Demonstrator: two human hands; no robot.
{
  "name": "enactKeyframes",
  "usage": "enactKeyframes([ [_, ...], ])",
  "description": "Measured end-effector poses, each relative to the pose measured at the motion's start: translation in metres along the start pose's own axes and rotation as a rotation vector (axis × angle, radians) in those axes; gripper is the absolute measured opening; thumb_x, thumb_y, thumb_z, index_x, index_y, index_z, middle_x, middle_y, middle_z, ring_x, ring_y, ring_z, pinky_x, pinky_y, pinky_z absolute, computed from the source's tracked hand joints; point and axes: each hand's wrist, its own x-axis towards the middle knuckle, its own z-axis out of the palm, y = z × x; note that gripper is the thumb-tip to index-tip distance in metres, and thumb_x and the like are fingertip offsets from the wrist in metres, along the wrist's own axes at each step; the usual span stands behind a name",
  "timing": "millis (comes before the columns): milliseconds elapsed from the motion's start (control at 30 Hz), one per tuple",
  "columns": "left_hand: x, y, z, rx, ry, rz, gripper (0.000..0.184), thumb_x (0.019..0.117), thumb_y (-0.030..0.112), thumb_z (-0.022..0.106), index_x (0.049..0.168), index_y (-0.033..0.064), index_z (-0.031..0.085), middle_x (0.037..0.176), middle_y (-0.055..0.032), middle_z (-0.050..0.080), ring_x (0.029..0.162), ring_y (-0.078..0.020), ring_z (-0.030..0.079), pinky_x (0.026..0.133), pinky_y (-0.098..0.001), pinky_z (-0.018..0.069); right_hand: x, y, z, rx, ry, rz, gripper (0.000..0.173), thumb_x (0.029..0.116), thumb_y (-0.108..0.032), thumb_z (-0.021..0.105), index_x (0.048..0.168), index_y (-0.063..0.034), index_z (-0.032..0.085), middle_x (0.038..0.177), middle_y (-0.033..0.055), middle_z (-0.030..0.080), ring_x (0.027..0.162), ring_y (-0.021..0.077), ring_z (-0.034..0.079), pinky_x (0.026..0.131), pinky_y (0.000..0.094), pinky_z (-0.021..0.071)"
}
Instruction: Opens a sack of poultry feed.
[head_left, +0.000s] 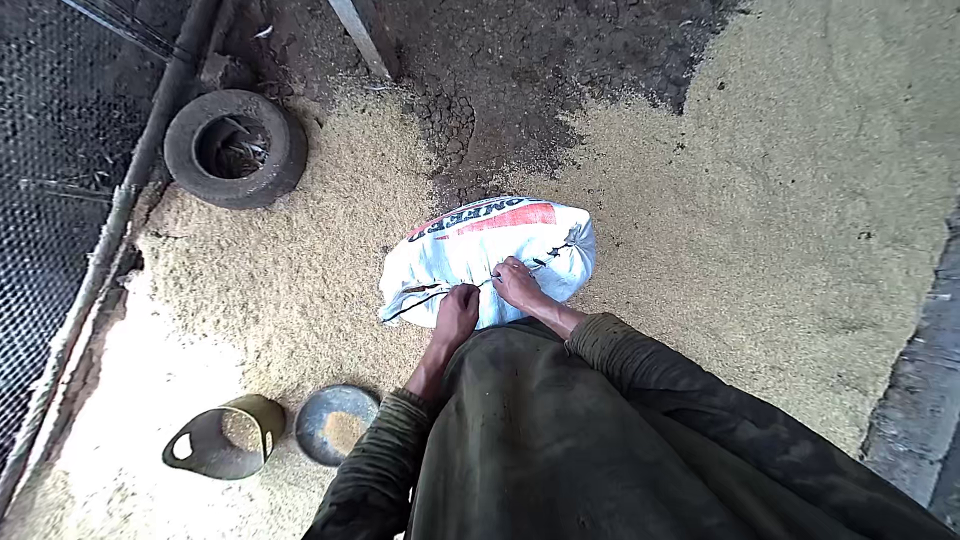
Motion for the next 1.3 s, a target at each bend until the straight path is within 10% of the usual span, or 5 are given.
enactKeyframes([
  [600,0.013,0.034,0.028,-0.591,0.037,-0.256,0.031,0.1089,0.023,0.051,0.113,-0.0031,0.068,0.096,-0.0096,0.072,0.079,-0.012,0.069,0.076,-0.0305,0.0583,-0.032,0.037,-0.012,0.297,0.192,-0.408,0.026,0.1007,-0.012,0.054,0.108,0.0071,0.069,0.119,0.0226,0.066,0.119,0.0318,0.061,0.107,0.0443,0.046],
  [833,0.029,0.053,0.043,-0.815,0.118,-0.492,0.021,0.1023,0.021,0.064,0.098,0.0009,0.068,0.074,-0.0033,0.065,0.059,-0.0083,0.055,0.053,-0.0239,0.0433,-0.037,0.054,-0.019,0.164,0.148,-0.547,0.029,0.1012,-0.015,0.052,0.113,0.0041,0.07,0.122,0.0212,0.066,0.124,0.0343,0.058,0.109,0.0517,0.0406],
  [933,0.024,0.049,0.054,-0.79,0.178,-0.333,0.017,0.1015,0.012,0.061,0.089,0.001,0.065,0.064,0.0011,0.055,0.052,-0.0059,0.047,0.05,-0.0221,0.0396,-0.039,0.057,-0.032,0.216,0.04,-0.481,0.029,0.1031,-0.015,0.053,0.118,0.0052,0.068,0.126,0.0213,0.065,0.125,0.0318,0.058,0.111,0.0487,0.0402],
  [1100,-0.012,0.03,0.056,-0.541,0.075,0.185,0.016,0.1004,0.012,0.058,0.103,-0.0022,0.066,0.092,-0.0026,0.063,0.08,-0.004,0.058,0.075,-0.023,0.0509,-0.051,0.038,-0.05,0.572,-0.073,-0.258,0.035,0.1067,-0.021,0.048,0.122,0.0026,0.068,0.12,0.0161,0.068,0.108,0.0169,0.063,0.099,0.0352,0.0491],
  [1300,-0.026,0.017,0.03,-0.365,-0.18,0.275,0.038,0.0954,0.009,0.046,0.125,-0.0019,0.067,0.102,-0.0072,0.063,0.085,-0.009,0.057,0.077,-0.0266,0.0483,-0.06,0.003,-0.063,1.014,-0.062,-0.099,0.035,0.1072,-0.023,0.04,0.091,-0.0067,0.066,0.082,-0.003,0.058,0.077,0.0068,0.054,0.072,0.0263,0.0443],
])
